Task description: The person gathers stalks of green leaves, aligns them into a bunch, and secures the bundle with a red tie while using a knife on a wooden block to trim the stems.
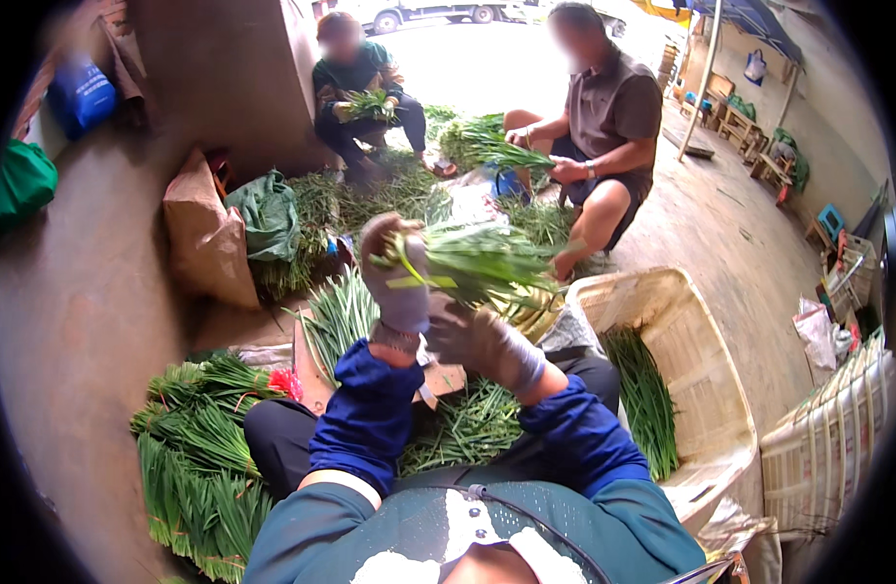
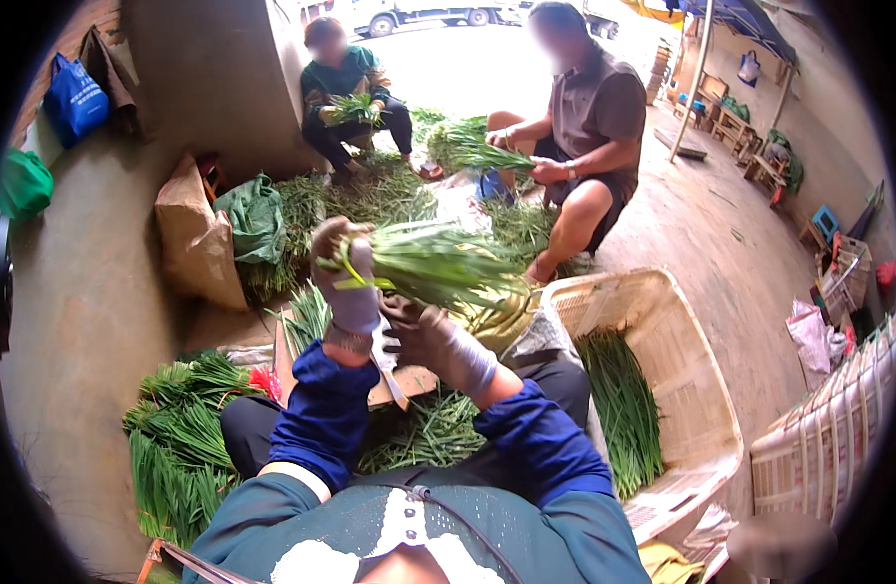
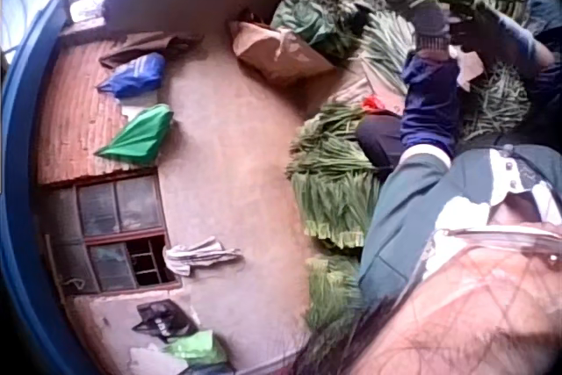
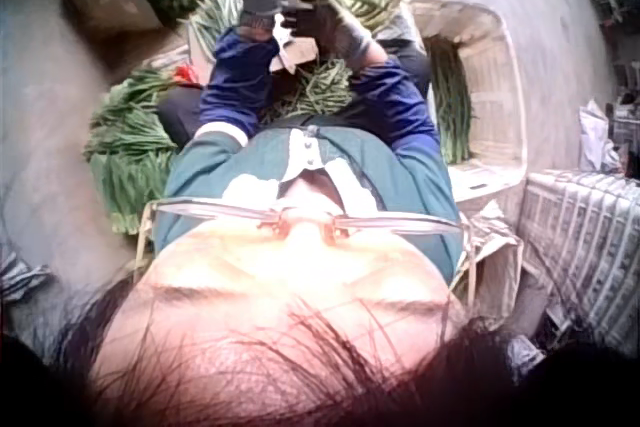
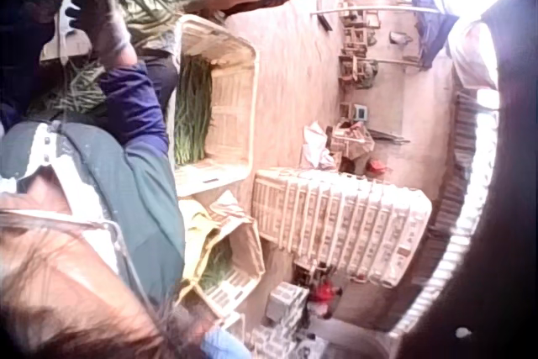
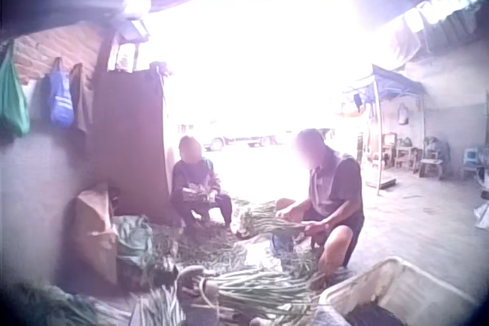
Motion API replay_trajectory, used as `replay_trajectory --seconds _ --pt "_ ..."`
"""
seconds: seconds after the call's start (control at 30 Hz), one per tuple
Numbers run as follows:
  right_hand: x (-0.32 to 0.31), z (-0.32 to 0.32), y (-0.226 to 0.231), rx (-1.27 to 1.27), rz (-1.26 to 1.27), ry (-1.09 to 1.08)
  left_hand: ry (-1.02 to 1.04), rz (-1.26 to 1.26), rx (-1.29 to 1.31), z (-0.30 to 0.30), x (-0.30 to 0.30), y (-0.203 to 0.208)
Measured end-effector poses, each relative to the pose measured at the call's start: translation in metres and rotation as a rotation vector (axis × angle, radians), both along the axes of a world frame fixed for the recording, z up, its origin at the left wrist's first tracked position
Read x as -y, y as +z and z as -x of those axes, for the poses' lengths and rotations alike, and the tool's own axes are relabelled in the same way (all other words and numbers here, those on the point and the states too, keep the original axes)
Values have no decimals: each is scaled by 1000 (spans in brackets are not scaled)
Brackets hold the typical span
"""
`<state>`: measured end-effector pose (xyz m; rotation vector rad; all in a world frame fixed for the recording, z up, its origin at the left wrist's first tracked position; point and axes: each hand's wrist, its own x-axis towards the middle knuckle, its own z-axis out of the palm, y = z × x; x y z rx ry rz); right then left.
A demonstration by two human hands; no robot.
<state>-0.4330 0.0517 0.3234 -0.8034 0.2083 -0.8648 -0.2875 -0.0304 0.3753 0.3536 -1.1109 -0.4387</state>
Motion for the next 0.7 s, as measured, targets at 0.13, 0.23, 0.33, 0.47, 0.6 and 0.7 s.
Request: replay_trajectory --seconds 0.13,0.23,0.33,0.47,0.6,0.7 --pt "-31 -11 -20 420 -406 -112 81 67 629 1 -98 -46" --pt "-59 -3 -55 531 -467 168 -165 328 861 -11 -133 -46" --pt "-73 -16 -47 556 -609 336 -206 484 937 -22 -151 -60" --pt "-86 -10 -68 319 -642 186 -172 635 1050 -29 -164 -66" --pt "-80 -16 -64 119 -584 265 -144 668 1186 -44 -169 -83" --pt "-71 -22 -79 41 -575 223 -179 707 1288 -50 -162 -89"
